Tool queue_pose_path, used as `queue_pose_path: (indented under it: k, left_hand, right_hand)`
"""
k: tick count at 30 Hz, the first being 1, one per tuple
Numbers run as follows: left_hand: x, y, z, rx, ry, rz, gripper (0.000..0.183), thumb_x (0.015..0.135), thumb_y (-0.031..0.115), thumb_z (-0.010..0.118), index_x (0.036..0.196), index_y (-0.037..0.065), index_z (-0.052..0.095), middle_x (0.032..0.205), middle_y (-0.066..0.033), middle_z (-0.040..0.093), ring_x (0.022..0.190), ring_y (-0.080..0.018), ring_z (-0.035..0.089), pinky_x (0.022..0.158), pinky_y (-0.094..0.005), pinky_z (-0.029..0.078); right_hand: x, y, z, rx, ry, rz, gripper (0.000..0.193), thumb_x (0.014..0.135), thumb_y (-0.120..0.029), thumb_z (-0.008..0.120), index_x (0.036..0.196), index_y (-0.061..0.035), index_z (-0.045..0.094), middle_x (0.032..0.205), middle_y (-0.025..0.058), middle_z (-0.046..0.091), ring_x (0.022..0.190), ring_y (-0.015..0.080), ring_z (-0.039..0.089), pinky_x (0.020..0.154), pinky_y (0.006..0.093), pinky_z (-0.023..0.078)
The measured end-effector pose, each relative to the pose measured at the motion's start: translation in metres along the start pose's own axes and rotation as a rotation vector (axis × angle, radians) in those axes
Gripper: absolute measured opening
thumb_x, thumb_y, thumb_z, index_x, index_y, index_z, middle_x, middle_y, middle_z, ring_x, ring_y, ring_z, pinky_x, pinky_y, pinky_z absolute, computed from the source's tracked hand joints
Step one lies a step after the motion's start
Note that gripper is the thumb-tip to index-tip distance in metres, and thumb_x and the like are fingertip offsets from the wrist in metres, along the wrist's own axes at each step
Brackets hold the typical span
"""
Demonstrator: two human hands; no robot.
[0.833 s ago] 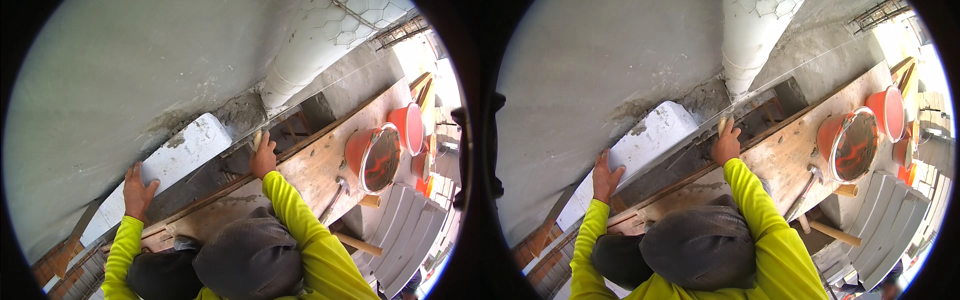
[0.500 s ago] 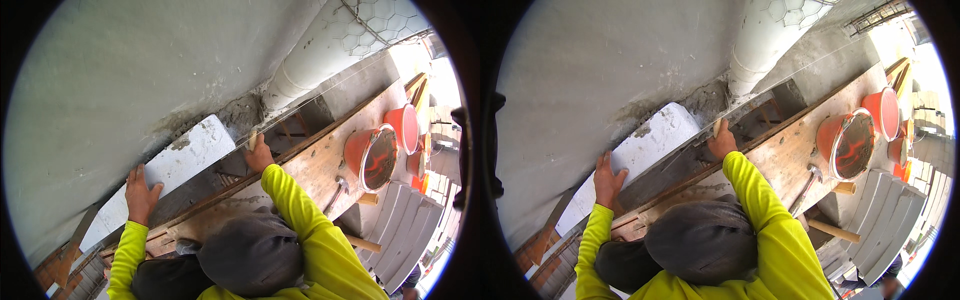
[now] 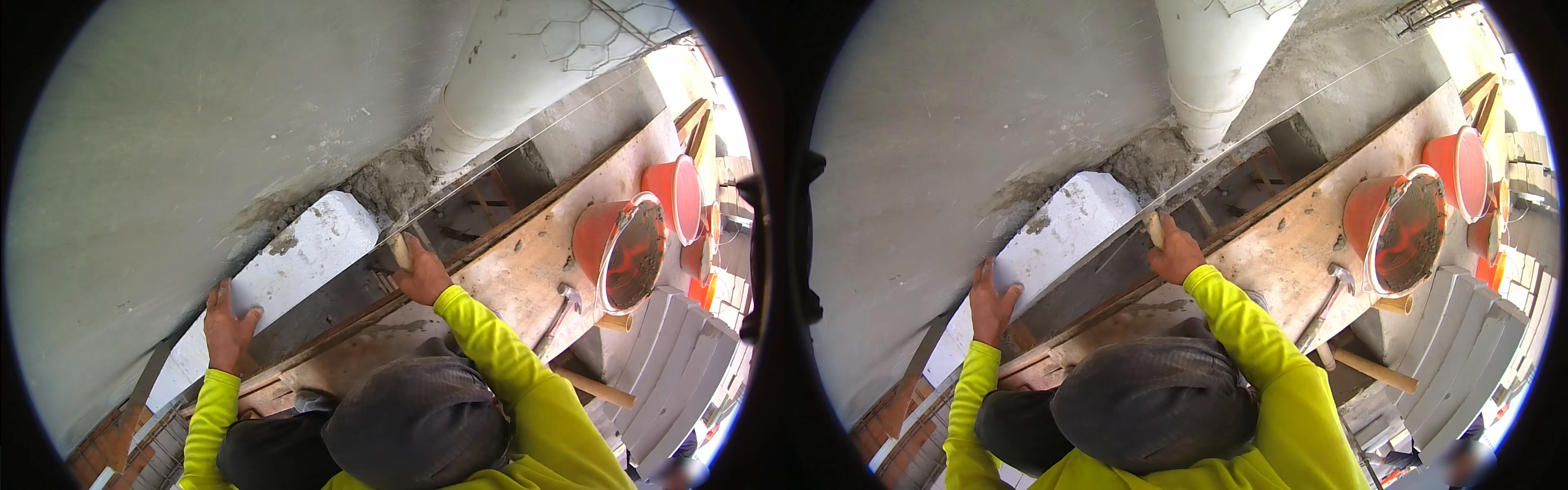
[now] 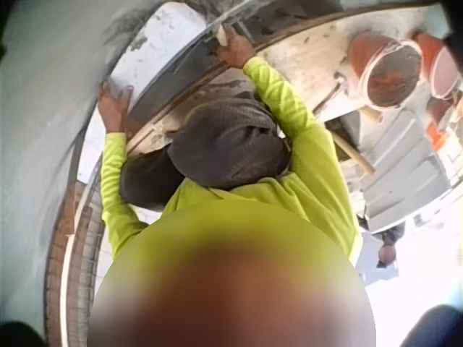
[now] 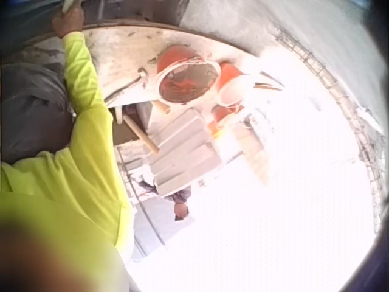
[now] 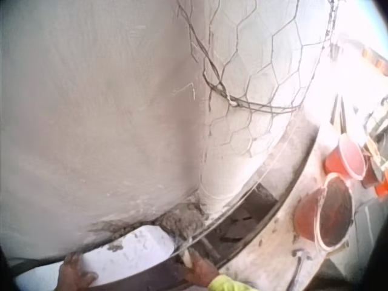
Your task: The person installs white soffit panels along a wall using a hammer and nails. They repeatedly position panels, tap them into place, apply mortar with a trowel, and adjust alignment with a wooden block.
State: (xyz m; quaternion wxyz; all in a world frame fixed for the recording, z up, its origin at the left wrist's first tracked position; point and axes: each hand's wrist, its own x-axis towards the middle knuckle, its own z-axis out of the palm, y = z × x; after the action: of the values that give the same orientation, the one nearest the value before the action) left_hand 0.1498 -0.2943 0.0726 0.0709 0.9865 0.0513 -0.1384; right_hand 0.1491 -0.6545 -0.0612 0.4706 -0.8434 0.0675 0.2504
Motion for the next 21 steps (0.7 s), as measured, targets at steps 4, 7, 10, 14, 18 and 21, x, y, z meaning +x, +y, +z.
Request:
queue_pose_path:
  k: [4,7,10,14,18,21]
  left_hand:
    - [-0.001,-0.001,0.001,-0.017,0.000,0.036,0.076,0.077,0.023,0.078,0.141,-0.005,0.050,0.139,-0.0319,0.053,0.127,-0.0466,0.053,0.108,-0.0479,0.043]
    - [-0.001,-0.002,0.001,0.010,-0.004,0.014,0.076,0.077,0.023,0.078,0.141,-0.005,0.050,0.139,-0.0321,0.053,0.127,-0.0468,0.053,0.108,-0.0478,0.043]
    - [0.000,-0.002,0.001,0.007,-0.015,0.014,0.076,0.076,0.023,0.078,0.141,-0.005,0.049,0.139,-0.0322,0.052,0.127,-0.0468,0.053,0.109,-0.0477,0.044]
    - [0.000,-0.003,0.002,0.003,-0.003,0.037,0.077,0.076,0.023,0.078,0.141,-0.005,0.050,0.139,-0.0321,0.052,0.127,-0.0466,0.053,0.108,-0.0476,0.044]
    - [0.001,-0.004,0.002,-0.019,-0.059,-0.044,0.081,0.075,0.028,0.081,0.142,-0.003,0.049,0.143,-0.0289,0.052,0.134,-0.0451,0.048,0.112,-0.0471,0.041]
    - [0.001,-0.002,-0.001,-0.012,-0.062,-0.036,0.080,0.074,0.026,0.080,0.141,-0.005,0.049,0.141,-0.0298,0.053,0.132,-0.0455,0.050,0.112,-0.0468,0.041]
  right_hand:
    - [0.003,0.011,0.011,0.017,0.248,0.030,0.079,0.082,-0.013,0.064,0.149,0.0093,0.027,0.133,0.0398,0.050,0.117,0.0539,0.055,0.101,0.0511,0.047]
    - [0.017,0.021,0.014,0.021,0.288,0.040,0.078,0.083,-0.011,0.062,0.148,0.0112,0.024,0.127,0.0408,0.053,0.114,0.0562,0.055,0.098,0.0522,0.047]
    - [0.022,0.022,0.023,-0.004,0.167,0.047,0.077,0.084,-0.012,0.064,0.147,0.0100,0.025,0.119,0.0396,0.057,0.109,0.0557,0.058,0.095,0.0534,0.049]
    - [0.018,0.011,0.018,-0.022,-0.076,0.014,0.075,0.085,-0.014,0.067,0.145,0.0064,0.028,0.111,0.0373,0.062,0.108,0.0540,0.060,0.093,0.0540,0.050]
    - [0.041,0.008,-0.043,0.236,-0.393,0.080,0.060,0.082,-0.012,0.070,0.135,0.0015,0.046,0.092,0.0195,0.067,0.078,0.0336,0.068,0.073,0.0433,0.057]
    - [0.069,0.015,-0.090,0.350,-0.601,0.193,0.047,0.080,-0.011,0.071,0.124,-0.0019,0.057,0.082,0.0055,0.062,0.061,0.0136,0.060,0.052,0.0320,0.055]
